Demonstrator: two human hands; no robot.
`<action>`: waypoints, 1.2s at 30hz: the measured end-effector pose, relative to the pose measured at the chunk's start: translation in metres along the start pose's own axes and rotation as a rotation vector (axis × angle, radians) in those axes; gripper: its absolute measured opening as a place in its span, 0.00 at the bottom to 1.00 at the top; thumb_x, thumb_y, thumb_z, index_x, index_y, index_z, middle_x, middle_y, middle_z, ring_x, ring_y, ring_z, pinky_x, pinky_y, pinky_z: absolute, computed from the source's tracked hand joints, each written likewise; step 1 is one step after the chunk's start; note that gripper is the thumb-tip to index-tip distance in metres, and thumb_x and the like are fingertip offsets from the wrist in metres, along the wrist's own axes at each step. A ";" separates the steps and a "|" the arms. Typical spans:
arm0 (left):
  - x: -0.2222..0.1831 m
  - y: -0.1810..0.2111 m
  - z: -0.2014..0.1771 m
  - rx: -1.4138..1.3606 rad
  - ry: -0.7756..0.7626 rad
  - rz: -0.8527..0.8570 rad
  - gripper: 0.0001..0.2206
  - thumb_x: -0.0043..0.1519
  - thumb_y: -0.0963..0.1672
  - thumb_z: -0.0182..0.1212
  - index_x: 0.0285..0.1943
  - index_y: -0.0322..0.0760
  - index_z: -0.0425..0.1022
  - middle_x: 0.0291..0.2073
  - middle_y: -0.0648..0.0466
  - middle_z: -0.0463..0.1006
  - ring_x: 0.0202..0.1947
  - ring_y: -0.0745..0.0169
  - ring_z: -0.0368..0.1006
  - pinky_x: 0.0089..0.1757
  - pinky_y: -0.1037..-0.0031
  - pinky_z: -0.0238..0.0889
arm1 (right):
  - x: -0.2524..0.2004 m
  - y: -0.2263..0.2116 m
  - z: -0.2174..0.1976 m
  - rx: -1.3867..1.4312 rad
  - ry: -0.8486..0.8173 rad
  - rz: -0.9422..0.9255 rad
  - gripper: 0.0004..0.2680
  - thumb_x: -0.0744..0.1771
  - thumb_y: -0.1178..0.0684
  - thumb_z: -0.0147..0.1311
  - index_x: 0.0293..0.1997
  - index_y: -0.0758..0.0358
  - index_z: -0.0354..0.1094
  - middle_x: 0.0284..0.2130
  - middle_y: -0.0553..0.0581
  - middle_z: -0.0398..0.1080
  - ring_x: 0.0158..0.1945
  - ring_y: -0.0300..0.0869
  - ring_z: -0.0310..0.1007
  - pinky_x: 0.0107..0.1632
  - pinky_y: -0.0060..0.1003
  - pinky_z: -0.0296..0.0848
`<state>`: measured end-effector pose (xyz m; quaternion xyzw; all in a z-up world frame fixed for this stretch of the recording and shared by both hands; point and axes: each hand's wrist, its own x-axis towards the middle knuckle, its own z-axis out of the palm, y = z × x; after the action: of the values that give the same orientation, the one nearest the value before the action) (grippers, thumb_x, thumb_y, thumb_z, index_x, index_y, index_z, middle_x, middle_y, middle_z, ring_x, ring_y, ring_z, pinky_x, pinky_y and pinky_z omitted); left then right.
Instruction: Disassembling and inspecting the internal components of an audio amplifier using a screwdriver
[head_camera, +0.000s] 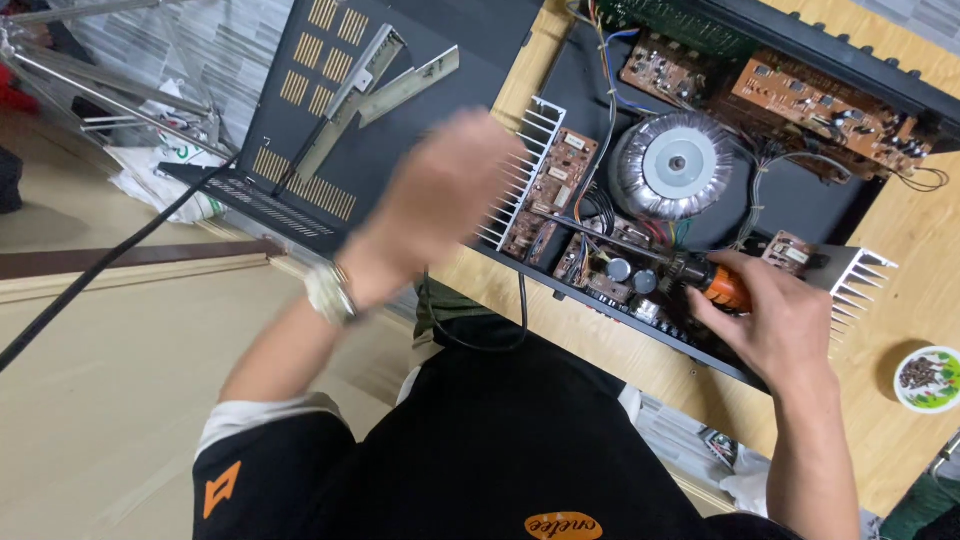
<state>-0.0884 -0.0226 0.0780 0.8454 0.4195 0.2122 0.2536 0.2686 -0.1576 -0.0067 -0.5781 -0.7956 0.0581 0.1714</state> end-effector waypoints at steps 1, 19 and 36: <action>-0.009 0.022 0.010 -0.118 -0.257 -0.280 0.10 0.67 0.42 0.41 0.36 0.36 0.70 0.29 0.54 0.71 0.27 0.58 0.63 0.32 0.64 0.57 | -0.001 0.000 0.001 -0.014 0.000 -0.019 0.14 0.67 0.46 0.65 0.52 0.61 0.74 0.30 0.52 0.75 0.30 0.39 0.74 0.34 0.33 0.69; -0.044 0.062 0.120 0.136 -0.058 0.388 0.09 0.70 0.44 0.51 0.53 0.34 0.69 0.49 0.50 0.71 0.49 0.55 0.68 0.46 0.67 0.62 | 0.007 -0.009 0.002 0.036 -0.085 0.049 0.14 0.66 0.48 0.65 0.54 0.63 0.71 0.37 0.57 0.77 0.35 0.45 0.77 0.39 0.36 0.71; -0.035 0.057 0.119 0.051 -0.053 0.369 0.10 0.69 0.44 0.53 0.53 0.32 0.69 0.47 0.50 0.70 0.46 0.56 0.68 0.44 0.68 0.61 | 0.005 -0.004 0.008 0.072 -0.140 0.094 0.14 0.66 0.48 0.65 0.54 0.61 0.71 0.38 0.56 0.77 0.34 0.44 0.77 0.39 0.36 0.71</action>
<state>-0.0058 -0.1107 0.0144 0.9194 0.2556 0.2223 0.1998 0.2608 -0.1534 -0.0115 -0.6027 -0.7751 0.1349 0.1334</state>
